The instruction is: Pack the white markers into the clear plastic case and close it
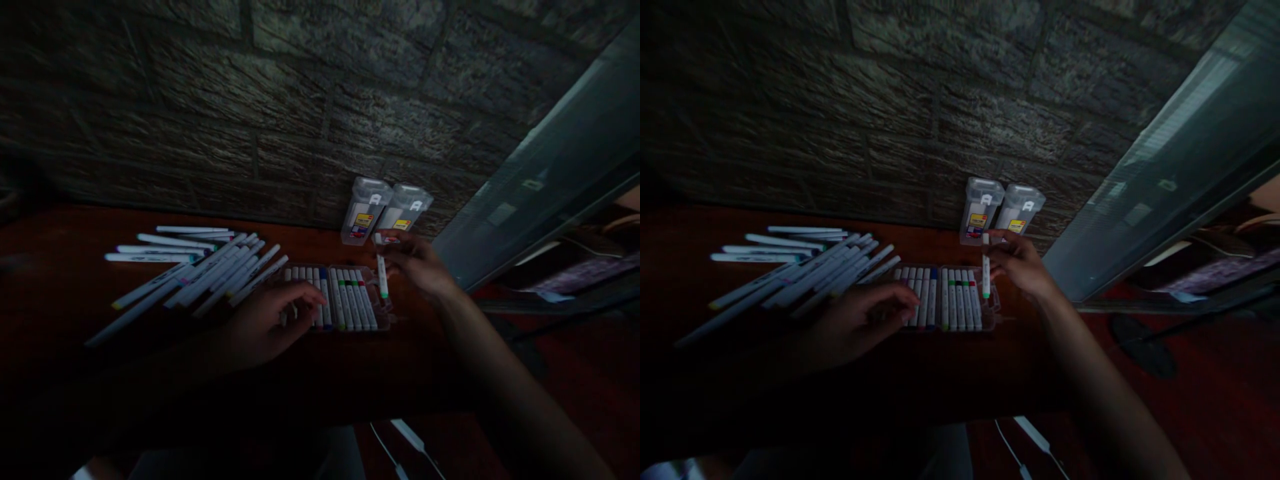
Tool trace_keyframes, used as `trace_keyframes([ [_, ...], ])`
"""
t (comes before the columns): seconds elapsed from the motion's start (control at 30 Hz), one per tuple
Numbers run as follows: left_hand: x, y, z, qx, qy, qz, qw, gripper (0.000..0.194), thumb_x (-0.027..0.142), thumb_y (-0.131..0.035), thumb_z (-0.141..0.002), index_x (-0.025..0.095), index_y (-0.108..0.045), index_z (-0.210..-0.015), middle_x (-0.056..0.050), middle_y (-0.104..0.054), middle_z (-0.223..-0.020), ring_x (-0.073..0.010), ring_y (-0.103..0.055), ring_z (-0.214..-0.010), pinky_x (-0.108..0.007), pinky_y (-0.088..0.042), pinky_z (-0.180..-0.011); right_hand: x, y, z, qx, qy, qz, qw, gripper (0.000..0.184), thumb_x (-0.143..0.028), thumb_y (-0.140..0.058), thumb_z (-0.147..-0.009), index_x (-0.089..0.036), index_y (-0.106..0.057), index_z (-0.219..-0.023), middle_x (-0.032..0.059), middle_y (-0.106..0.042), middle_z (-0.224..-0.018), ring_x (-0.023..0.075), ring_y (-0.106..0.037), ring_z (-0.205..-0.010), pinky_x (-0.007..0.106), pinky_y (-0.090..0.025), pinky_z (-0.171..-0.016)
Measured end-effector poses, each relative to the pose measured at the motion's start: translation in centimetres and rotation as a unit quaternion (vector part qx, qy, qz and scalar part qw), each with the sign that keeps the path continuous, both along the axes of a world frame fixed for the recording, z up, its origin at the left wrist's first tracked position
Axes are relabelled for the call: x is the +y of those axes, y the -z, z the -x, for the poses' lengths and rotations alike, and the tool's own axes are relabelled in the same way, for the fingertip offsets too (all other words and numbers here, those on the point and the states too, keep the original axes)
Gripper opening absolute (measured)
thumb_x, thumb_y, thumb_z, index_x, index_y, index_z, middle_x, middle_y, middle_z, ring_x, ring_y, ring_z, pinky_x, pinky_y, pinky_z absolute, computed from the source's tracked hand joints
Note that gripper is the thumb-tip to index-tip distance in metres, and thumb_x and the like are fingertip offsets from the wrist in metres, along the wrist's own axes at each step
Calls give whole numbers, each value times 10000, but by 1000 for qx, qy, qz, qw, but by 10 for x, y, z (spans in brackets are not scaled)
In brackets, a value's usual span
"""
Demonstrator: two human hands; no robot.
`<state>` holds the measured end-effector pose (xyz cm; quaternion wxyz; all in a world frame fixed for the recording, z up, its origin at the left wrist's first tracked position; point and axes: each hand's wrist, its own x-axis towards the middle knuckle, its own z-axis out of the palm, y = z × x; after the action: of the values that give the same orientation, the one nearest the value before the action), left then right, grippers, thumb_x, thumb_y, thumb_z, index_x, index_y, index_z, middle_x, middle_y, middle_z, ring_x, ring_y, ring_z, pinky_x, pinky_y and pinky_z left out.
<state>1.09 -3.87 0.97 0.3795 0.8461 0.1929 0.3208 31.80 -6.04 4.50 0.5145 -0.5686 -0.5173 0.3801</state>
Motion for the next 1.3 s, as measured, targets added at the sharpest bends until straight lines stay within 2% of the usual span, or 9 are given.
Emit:
trace_keyframes([
  [0.17, -13, -11, -20, 71, 66, -76, 992, 148, 113, -602, -920, 192, -720, -962, 8, -737, -881, -127, -670, -768, -243, -484, -676, 1, 24, -14, -41, -51, 85, 994, 449, -272, -861, -716, -166, -657, -1102, -11, -717, -660, 129, -661, -514, 241, -562, -471],
  [0.27, -20, -12, -42, 87, 99, -158, 979, 134, 131, -616, -935, 185, -725, -992, -13, -736, -942, -158, -685, -844, -278, -508, -750, 5, 33, -20, -44, -70, 115, 990, 443, -258, -865, -707, -166, -655, -1085, -29, -694, -614, 122, -640, -477, 232, -538, -439],
  [0.37, -24, -7, -68, 101, 107, -259, 955, 93, 192, -656, -950, 181, -733, -1001, -25, -730, -962, -196, -681, -899, -330, -532, -837, 5, 36, -24, -45, -79, 123, 988, 435, -276, -860, -716, -166, -654, -1083, -33, -687, -612, 114, -618, -460, 221, -497, -406],
  [0.5, -25, 6, -97, 117, 86, -392, 908, 116, 237, -672, -963, 137, -720, -996, -66, -727, -991, -241, -675, -968, -388, -547, -925, 2, 36, -24, -82, -94, 125, 984, 278, -302, -824, -759, -160, -709, -968, -23, -683, -632, 82, -558, -446, 210, -435, -396],
  [0.6, -22, 17, -109, 129, 81, -451, 879, 143, 199, -622, -986, 111, -709, -1057, -91, -717, -990, -261, -673, -1001, -400, -562, -914, 3, 37, -24, -112, -85, 104, 985, 208, -267, -813, -754, -173, -753, -929, 8, -742, -735, 106, -620, -547, 228, -486, -479],
  [0.7, -20, 27, -112, 117, 75, -477, 868, 158, 150, -588, -995, 112, -697, -1103, -104, -718, -1025, -251, -669, -1041, -389, -558, -921, 5, 38, -25, -133, -75, 82, 985, 193, -232, -830, -716, -177, -772, -892, 38, -790, -867, 165, -706, -744, 279, -570, -652],
  [0.77, -20, 32, -113, 110, 69, -488, 863, 157, 121, -568, -1001, 120, -699, -1087, -106, -723, -1049, -237, -669, -1053, -377, -552, -934, 6, 40, -26, -151, -78, 81, 982, 201, -245, -830, -720, -172, -781, -900, 53, -798, -907, 186, -718, -798, 310, -585, -717],
  [1.0, -21, 38, -114, 96, 68, -489, 864, 195, 95, -533, -1013, 102, -708, -1097, -132, -742, -1101, -228, -682, -1081, -376, -540, -972, 7, 44, -31, -228, -89, 79, 966, 245, -333, -815, -753, -194, -796, -954, 79, -795, -978, 235, -729, -850, 369, -590, -752],
  [1.3, -22, 42, -115, 113, 89, -434, 890, 240, 54, -533, -987, 121, -718, -1125, -146, -748, -1153, -256, -677, -1138, -412, -517, -999, 7, 46, -30, -229, -89, 53, 968, 140, -326, -846, -739, -256, -803, -853, 55, -776, -895, 240, -705, -822, 378, -581, -744],
])
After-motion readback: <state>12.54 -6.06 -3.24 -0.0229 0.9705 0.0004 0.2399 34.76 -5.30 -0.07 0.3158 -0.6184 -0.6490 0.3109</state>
